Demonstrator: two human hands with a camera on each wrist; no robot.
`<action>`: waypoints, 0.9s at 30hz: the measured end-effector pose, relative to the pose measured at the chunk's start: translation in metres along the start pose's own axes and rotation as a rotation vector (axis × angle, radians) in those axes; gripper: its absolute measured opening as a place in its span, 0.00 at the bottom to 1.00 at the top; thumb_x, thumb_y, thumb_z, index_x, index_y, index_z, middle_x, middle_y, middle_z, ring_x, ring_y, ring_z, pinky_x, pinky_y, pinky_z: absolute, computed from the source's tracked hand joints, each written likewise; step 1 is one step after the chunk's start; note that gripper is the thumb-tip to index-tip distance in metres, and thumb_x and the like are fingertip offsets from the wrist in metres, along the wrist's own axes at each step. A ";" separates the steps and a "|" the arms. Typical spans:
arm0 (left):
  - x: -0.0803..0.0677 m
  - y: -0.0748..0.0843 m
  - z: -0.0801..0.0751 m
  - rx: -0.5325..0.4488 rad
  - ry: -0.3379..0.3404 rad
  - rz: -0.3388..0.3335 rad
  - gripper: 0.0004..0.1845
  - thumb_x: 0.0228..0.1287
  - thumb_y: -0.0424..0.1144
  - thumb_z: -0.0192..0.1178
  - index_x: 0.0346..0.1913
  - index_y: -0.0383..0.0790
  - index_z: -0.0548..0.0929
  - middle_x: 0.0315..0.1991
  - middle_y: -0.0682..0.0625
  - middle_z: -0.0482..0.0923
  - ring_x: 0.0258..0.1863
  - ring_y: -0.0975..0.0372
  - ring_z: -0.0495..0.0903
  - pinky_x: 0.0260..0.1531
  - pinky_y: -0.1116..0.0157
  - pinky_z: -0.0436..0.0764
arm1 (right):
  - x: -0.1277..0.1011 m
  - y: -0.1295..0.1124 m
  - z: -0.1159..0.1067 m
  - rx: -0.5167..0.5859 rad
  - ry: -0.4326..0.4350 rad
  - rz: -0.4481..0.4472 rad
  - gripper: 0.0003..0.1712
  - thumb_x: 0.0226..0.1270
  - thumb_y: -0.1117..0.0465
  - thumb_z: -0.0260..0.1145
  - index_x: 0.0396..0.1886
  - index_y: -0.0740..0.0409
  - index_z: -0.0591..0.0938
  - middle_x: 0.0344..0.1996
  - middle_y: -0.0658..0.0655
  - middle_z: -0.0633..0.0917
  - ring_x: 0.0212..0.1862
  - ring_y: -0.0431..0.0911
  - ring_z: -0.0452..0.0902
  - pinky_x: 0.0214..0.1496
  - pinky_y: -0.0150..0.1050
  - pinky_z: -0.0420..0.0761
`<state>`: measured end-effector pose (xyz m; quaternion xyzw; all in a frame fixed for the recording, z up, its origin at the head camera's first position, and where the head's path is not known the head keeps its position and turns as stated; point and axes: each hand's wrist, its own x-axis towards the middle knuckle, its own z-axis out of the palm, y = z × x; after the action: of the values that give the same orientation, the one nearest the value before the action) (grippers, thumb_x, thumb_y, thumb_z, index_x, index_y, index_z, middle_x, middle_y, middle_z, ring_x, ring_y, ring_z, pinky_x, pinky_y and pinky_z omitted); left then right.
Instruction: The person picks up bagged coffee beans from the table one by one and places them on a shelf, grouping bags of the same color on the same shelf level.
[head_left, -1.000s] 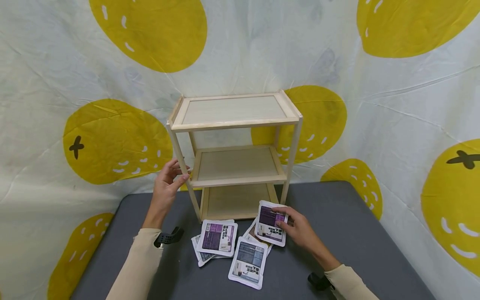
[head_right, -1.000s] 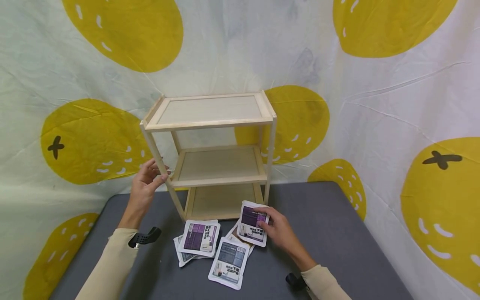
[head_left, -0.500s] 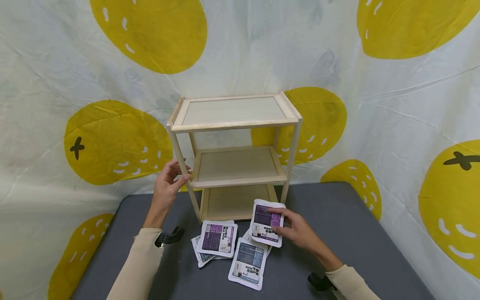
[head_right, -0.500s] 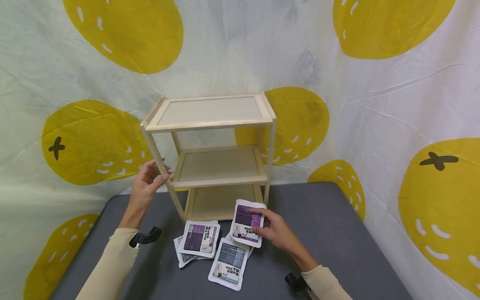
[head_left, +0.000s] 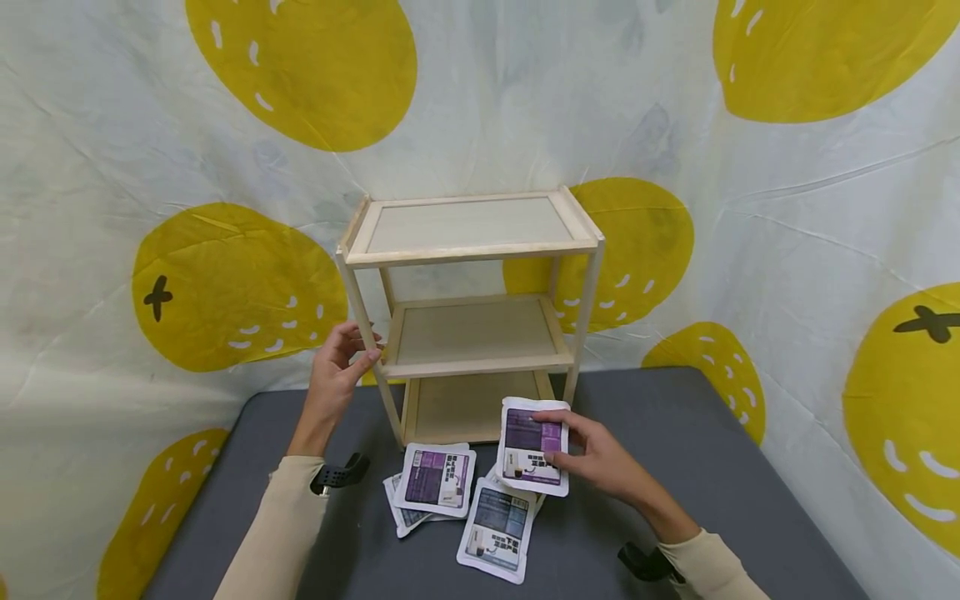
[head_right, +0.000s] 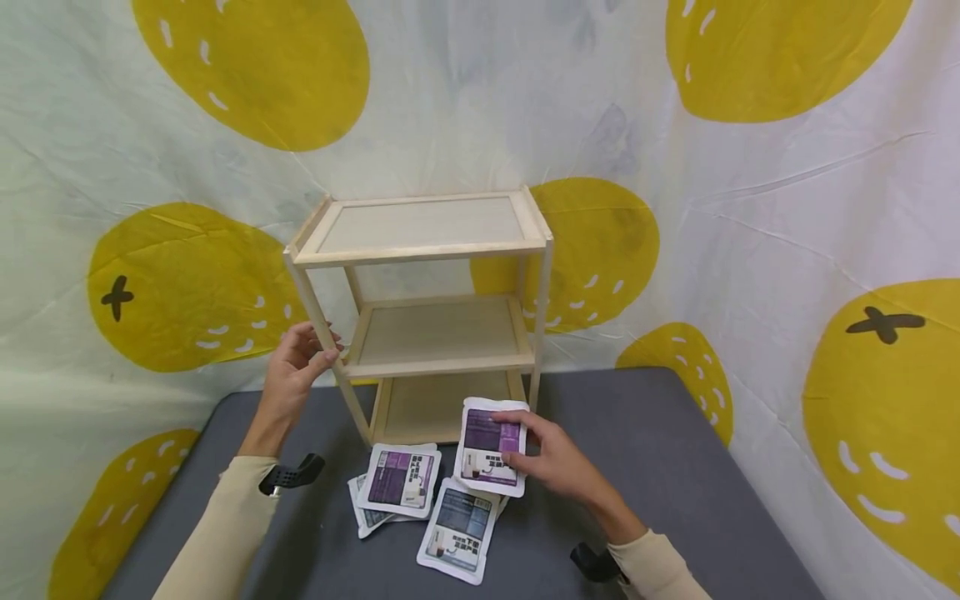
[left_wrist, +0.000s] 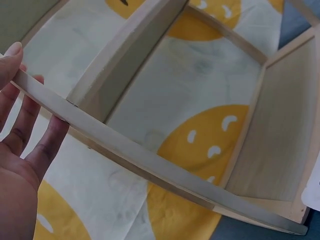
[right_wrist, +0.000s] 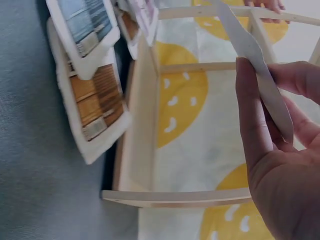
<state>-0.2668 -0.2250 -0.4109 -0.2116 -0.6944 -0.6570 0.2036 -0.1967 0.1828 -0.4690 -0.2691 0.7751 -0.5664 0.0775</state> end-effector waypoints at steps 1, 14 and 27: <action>0.000 0.000 0.000 0.006 -0.001 0.000 0.22 0.66 0.22 0.63 0.61 0.29 0.73 0.49 0.29 0.76 0.45 0.58 0.80 0.44 0.68 0.85 | 0.000 -0.003 -0.001 0.010 -0.007 0.000 0.29 0.68 0.65 0.70 0.68 0.58 0.76 0.59 0.69 0.77 0.47 0.51 0.82 0.45 0.37 0.85; 0.000 0.002 0.000 0.065 -0.008 -0.022 0.23 0.67 0.24 0.63 0.64 0.32 0.73 0.50 0.28 0.75 0.45 0.59 0.80 0.46 0.68 0.84 | 0.002 -0.042 -0.008 -0.011 -0.020 -0.016 0.29 0.66 0.64 0.73 0.66 0.55 0.78 0.56 0.65 0.80 0.45 0.52 0.84 0.43 0.39 0.85; -0.001 0.003 -0.001 0.076 -0.021 -0.037 0.23 0.68 0.26 0.63 0.64 0.33 0.73 0.50 0.34 0.77 0.45 0.59 0.81 0.45 0.70 0.83 | 0.006 -0.082 -0.021 0.011 -0.024 -0.022 0.29 0.69 0.64 0.70 0.69 0.50 0.77 0.57 0.61 0.82 0.48 0.56 0.83 0.44 0.43 0.87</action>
<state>-0.2642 -0.2256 -0.4086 -0.1977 -0.7245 -0.6317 0.1921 -0.1836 0.1793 -0.3851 -0.2839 0.7679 -0.5683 0.0821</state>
